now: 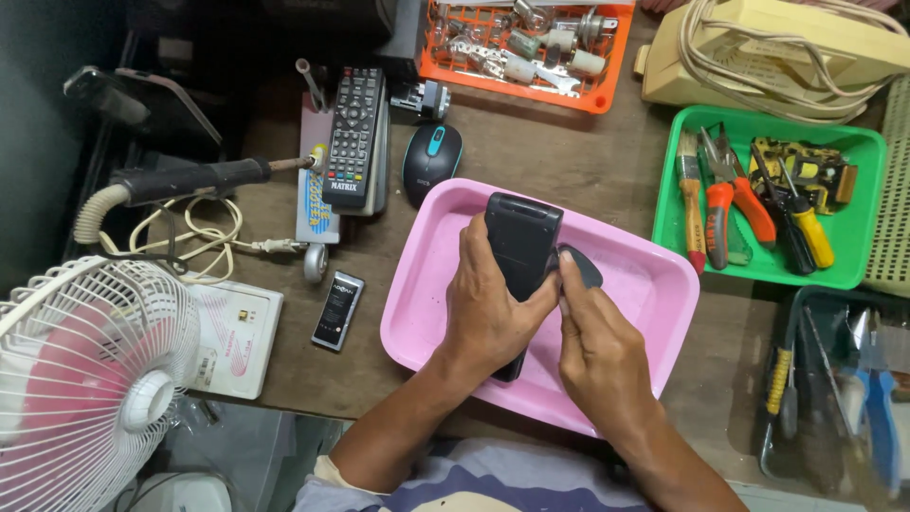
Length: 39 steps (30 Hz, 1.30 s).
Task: Disassembling a remote control using a screwdriver to pry open the plastic casing at a repair bench
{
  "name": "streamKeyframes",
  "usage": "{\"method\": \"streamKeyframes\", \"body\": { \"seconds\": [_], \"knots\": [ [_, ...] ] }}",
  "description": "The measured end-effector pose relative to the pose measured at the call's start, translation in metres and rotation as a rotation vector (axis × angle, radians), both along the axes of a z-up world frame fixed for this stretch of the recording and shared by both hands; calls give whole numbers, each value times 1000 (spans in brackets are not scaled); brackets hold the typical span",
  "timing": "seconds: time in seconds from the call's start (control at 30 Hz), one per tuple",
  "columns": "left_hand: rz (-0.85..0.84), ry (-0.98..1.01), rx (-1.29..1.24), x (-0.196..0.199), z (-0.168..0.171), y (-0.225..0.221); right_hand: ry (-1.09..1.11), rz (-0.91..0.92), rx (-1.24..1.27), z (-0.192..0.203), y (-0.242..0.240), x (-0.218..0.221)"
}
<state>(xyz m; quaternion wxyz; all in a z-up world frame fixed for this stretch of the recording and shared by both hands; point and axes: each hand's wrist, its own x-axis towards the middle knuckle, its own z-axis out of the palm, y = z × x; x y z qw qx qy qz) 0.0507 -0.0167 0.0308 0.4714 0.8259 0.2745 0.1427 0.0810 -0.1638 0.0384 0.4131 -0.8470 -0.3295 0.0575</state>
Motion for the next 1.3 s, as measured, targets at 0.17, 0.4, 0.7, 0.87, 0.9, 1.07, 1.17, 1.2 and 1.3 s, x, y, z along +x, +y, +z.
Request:
{"method": "streamKeyframes", "body": {
  "seconds": [0.17,0.4,0.7,0.87,0.9,1.07,1.17,1.2,1.3],
  "knots": [
    [20,-29,29,1,-6,5,579,-57,94,18,5,18],
    [11,-46,-1,0,-7,-2,438,-26,53,5,-3,17],
    [-68,72,-219,4,13,3,141,-3,55,16,1,19],
    [-155,-21,-268,4,10,7,528,-32,80,17,-8,32],
    [-152,-18,-270,4,9,7,531,-31,78,20,-7,30],
    [-127,-63,-136,3,5,3,221,-8,-31,24,-2,19],
    [-123,-55,-83,4,5,0,211,-28,-126,29,-5,14],
    [-121,-57,-80,5,8,1,209,-26,-123,28,-6,14],
    [-122,-76,-73,4,13,-2,208,-40,-117,27,-11,11]
  ]
}}
